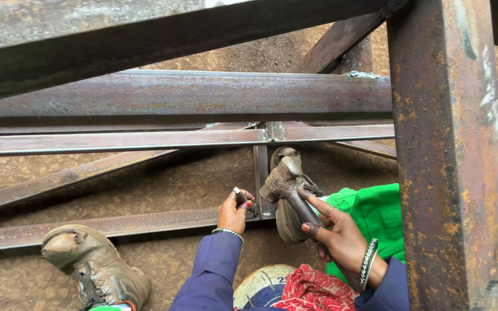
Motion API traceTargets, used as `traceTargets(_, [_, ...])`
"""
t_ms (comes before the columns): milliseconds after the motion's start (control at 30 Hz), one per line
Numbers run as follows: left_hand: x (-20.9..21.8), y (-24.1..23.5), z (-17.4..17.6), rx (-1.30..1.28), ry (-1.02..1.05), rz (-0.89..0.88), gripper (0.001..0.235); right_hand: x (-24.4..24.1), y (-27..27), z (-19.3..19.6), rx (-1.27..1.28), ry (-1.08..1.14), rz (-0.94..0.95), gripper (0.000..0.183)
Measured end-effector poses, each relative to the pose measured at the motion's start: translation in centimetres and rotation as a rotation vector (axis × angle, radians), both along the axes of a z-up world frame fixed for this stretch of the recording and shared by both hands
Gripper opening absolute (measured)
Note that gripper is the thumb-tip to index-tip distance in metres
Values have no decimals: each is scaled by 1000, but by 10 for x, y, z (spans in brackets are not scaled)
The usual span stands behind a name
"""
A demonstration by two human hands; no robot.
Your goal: The person uses a hammer and a metal pin to knock sections of a metal frame into alignment on a fabrication floor.
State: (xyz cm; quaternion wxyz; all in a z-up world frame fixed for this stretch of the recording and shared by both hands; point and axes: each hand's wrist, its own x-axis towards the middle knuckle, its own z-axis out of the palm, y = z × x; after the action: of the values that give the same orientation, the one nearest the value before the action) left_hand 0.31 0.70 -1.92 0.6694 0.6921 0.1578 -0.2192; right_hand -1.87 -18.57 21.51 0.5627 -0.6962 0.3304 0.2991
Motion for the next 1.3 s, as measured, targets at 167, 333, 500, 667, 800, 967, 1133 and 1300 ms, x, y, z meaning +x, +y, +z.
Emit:
traceTargets(167, [0,1,11,57,-23,0,18,3,12,4,-61,7,28,73])
traceTargets(333, [-2,1,19,21,-83,-4,20,14,25,34,-263,-452,379,69])
traceTargets(500, [-6,-1,12,48,-85,-29,21,20,26,82,-432,-989,649,67])
traceTargets(667, [-13,-6,-18,153,-220,-50,27,30,44,32,-633,-519,1003,77])
traceTargets(800, [-19,-8,-23,95,-146,-58,24,29,34,12,-657,-363,929,77])
traceTargets(967, [8,10,7,191,-295,-9,30,30,23,5,-343,-409,528,70])
traceTargets(1133, [9,10,16,108,-22,82,18,35,25,15,-201,-7,222,70])
traceTargets(1300, [-2,1,0,37,-4,69,20,34,26,19,-182,16,188,72])
